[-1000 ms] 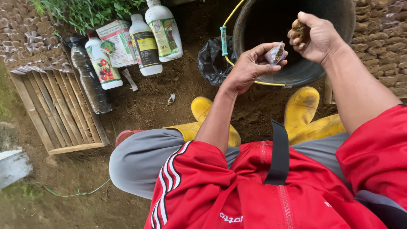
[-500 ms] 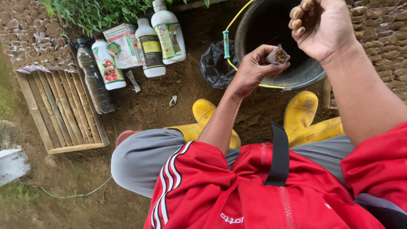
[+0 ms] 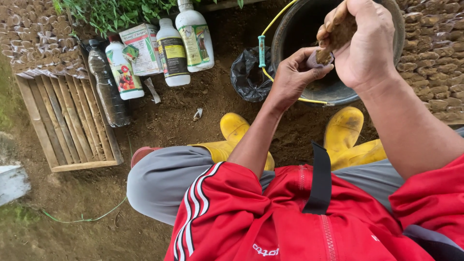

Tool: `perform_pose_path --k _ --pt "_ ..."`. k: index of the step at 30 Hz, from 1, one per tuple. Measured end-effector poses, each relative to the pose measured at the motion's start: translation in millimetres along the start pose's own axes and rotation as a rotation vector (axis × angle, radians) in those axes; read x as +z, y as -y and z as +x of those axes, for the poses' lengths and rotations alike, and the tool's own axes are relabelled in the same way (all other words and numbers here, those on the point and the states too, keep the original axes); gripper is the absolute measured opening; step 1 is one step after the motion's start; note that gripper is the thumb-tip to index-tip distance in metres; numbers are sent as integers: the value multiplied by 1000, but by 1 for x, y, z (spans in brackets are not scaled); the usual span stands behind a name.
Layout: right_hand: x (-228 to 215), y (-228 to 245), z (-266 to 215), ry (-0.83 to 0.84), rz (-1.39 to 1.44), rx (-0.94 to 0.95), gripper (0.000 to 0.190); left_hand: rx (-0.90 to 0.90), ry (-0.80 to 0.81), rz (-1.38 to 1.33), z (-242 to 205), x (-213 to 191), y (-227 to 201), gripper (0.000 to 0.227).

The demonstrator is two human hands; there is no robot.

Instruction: Filling small plastic bags with soil and seeds and placing them into a seedling tray.

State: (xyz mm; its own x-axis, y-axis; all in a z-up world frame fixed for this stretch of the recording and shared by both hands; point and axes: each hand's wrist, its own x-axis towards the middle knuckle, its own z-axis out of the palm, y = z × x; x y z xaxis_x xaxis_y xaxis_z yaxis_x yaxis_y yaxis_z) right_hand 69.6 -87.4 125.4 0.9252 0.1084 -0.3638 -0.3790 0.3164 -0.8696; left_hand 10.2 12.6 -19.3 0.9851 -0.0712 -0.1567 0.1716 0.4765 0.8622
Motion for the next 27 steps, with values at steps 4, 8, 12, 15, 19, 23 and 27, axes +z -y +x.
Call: perform_pose_path --k 4,8,12,15,19,23,27 --pt "0 -6 -1 -11 -24 -78 27 48 -5 -24 1 0 1 39" --pt "-11 -16 2 97 -106 -201 34 12 11 -19 0 2 -7 41" --pt "-14 -19 1 137 -153 -242 35 20 26 -59 -1 5 -13 35" --pt "-14 -14 -4 161 -140 -221 33 34 23 -28 -2 7 -22 33" --pt "-23 -6 -9 238 -439 -404 41 42 -3 -39 2 3 -20 48" --pt "-47 -4 -5 315 -900 -808 46 67 -14 -71 6 -1 -24 52" --pt "-51 -11 -6 292 -1256 -1114 37 95 -25 1 2 0 -30 46"
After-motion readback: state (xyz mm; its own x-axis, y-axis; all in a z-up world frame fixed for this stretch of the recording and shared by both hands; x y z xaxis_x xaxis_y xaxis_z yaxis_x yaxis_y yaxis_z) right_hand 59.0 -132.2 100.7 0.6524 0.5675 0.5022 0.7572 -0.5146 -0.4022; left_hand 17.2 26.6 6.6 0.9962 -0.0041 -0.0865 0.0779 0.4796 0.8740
